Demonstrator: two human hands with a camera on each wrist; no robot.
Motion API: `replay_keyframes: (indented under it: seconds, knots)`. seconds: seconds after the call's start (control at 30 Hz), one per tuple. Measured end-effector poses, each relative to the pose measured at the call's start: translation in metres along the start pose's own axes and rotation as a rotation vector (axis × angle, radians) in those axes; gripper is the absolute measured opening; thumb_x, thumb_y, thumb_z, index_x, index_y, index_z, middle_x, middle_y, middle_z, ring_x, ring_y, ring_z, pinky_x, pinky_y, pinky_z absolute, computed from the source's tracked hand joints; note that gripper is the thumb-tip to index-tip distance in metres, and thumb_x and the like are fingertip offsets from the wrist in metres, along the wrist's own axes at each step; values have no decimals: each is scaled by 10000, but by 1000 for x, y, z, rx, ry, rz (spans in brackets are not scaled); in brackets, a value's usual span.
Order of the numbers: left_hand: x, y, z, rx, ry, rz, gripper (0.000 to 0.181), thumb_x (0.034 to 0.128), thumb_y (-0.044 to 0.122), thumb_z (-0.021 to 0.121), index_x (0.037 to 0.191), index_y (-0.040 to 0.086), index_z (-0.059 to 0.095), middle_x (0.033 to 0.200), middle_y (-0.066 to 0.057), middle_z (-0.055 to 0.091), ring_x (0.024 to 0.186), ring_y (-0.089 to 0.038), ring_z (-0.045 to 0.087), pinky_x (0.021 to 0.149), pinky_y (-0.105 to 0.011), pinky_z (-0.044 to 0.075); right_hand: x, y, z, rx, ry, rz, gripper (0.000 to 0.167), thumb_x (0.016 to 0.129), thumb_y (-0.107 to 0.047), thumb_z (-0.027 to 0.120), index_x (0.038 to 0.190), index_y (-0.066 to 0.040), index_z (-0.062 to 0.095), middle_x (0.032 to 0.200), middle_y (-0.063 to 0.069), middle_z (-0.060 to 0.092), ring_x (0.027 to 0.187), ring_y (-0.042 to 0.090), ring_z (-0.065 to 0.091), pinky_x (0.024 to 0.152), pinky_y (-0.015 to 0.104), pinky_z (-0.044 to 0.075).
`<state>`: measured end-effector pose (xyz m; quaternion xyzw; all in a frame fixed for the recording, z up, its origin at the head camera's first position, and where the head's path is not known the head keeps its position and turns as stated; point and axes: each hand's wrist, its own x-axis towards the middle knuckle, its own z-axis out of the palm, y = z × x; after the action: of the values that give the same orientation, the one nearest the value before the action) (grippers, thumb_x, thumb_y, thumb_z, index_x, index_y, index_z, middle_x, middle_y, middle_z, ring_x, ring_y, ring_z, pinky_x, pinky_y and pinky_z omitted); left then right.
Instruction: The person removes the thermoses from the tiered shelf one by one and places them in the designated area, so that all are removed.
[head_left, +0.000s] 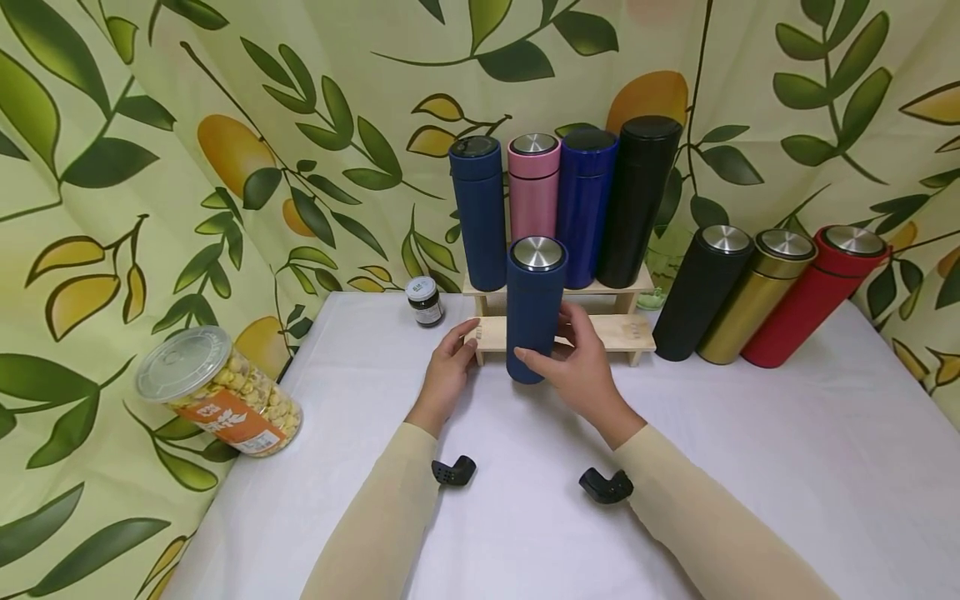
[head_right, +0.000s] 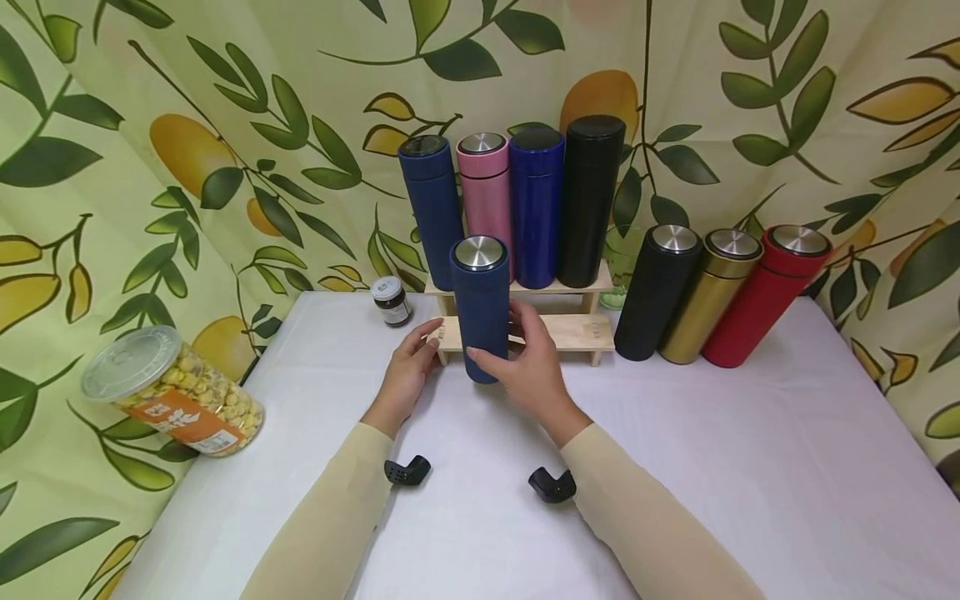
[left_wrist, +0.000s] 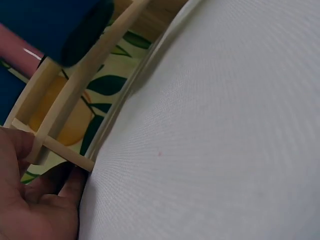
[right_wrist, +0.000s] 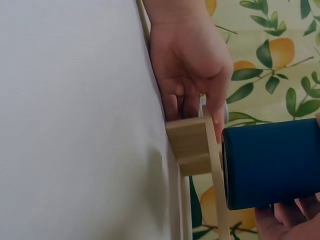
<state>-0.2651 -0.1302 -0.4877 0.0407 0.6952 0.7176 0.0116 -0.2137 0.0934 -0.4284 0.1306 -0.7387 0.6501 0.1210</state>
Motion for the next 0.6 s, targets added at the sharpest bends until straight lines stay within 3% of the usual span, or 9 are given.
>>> replay_keyframes:
  seconds: [0.33,0.6]
  knots:
    - [1,-1,1,-16,-4,12,428,1145,62,507,1566,71,579,1649,-148,470,1449,-293,515,1164,-416,481,-25,-3,-50,-50,89,-31,779,922,16,858,1572,-22,432,1445,122,566,1255,263,617,1054,279,536]
    - [3,-3,1,-18,-4,5,428,1148,67,507,1571,75,576,1659,-143,457,1464,-291,501,1176,-400,465,-40,-5,-88,-130,197,-44,772,916,53,845,1560,-74,438,1402,48,578,1206,170,625,1020,216,538]
